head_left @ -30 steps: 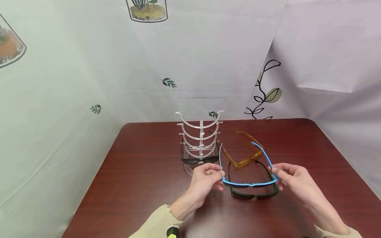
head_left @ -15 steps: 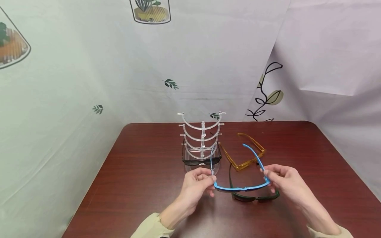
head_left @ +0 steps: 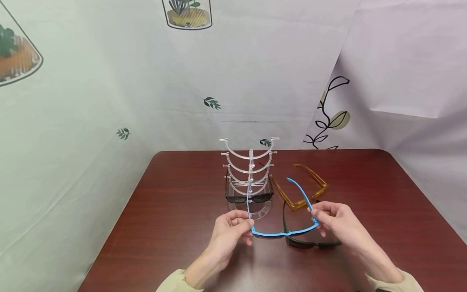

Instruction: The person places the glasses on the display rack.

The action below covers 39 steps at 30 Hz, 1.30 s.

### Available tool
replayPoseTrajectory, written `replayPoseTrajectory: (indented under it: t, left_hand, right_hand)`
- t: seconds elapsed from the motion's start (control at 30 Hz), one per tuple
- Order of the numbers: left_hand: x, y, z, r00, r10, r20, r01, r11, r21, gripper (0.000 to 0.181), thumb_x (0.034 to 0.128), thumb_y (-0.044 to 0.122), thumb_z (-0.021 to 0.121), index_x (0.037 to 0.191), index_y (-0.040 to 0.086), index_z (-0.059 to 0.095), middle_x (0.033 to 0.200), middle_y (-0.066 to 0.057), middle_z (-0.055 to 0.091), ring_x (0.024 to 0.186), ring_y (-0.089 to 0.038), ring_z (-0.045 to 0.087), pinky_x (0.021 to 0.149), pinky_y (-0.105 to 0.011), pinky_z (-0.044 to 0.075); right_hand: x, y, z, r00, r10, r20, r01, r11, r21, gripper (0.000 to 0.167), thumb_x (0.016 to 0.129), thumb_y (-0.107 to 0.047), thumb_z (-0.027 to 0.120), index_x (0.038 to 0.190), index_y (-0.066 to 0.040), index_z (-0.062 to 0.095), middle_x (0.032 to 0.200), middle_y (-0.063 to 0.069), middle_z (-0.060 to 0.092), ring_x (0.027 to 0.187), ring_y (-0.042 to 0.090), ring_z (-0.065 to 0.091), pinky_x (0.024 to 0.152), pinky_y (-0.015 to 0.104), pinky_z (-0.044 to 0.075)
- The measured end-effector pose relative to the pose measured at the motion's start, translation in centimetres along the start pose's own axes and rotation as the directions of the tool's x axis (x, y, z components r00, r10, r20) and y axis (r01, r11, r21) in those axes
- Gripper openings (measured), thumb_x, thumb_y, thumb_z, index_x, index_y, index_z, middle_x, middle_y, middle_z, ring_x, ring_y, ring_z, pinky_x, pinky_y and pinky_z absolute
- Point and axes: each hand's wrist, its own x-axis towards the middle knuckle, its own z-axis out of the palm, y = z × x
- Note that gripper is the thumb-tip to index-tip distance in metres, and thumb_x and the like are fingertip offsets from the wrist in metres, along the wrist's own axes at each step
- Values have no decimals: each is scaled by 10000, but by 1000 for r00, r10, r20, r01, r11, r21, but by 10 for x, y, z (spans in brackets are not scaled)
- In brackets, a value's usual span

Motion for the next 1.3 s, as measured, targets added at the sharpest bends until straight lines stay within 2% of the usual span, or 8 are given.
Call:
replayPoseTrajectory:
  t: [0.23, 0.37, 0.53, 0.93, 1.3]
  left_hand:
    - [-1, 4, -11, 1000, 7, -22, -6, 1000, 19, 212, 836, -39, 685, 1021, -68, 586, 737, -39, 641, 603, -112, 599, 517, -232, 539]
    - [2, 6, -16, 999, 16, -34, -15, 1000, 19, 208, 849, -37, 671, 1029, -89, 582, 740, -31, 633, 605, -106, 595, 508, -217, 527]
    - [6, 7, -22, 998, 42, -54, -41, 999, 18, 162, 857, -38, 665, 1008, -54, 609, 751, -28, 631, 602, -106, 595, 490, -208, 510]
    - [19, 11, -34, 991, 65, -117, -60, 997, 51, 171, 849, -50, 653, 1017, -60, 622, 729, -19, 636, 574, -100, 578, 457, -187, 438]
    - [35, 13, -41, 990, 49, -130, -43, 998, 43, 129, 835, -60, 641, 964, -55, 639, 729, -42, 641, 539, -90, 551, 441, -157, 350]
  right_hand:
    - [8, -3, 10, 999, -24, 24, 24, 1000, 11, 171, 980, -59, 585, 1046, 94, 618, 698, 47, 573, 540, 157, 548, 540, 263, 485]
    - [12, -7, 15, 999, -27, 39, 26, 999, 26, 202, 986, -67, 575, 1073, 114, 602, 702, 71, 566, 539, 166, 544, 557, 276, 496]
    - [19, -10, 21, 999, -20, 39, 19, 999, 27, 228, 977, -50, 571, 1104, 138, 588, 725, 90, 579, 555, 167, 560, 557, 283, 522]
    - [33, -14, 33, 999, -4, 54, -1, 995, 99, 262, 998, -59, 560, 1139, 161, 544, 734, 70, 569, 568, 149, 543, 544, 268, 522]
    - [47, -19, 37, 998, -4, 63, -1, 997, 78, 244, 981, -34, 532, 1130, 158, 555, 796, 77, 588, 620, 158, 564, 543, 273, 529]
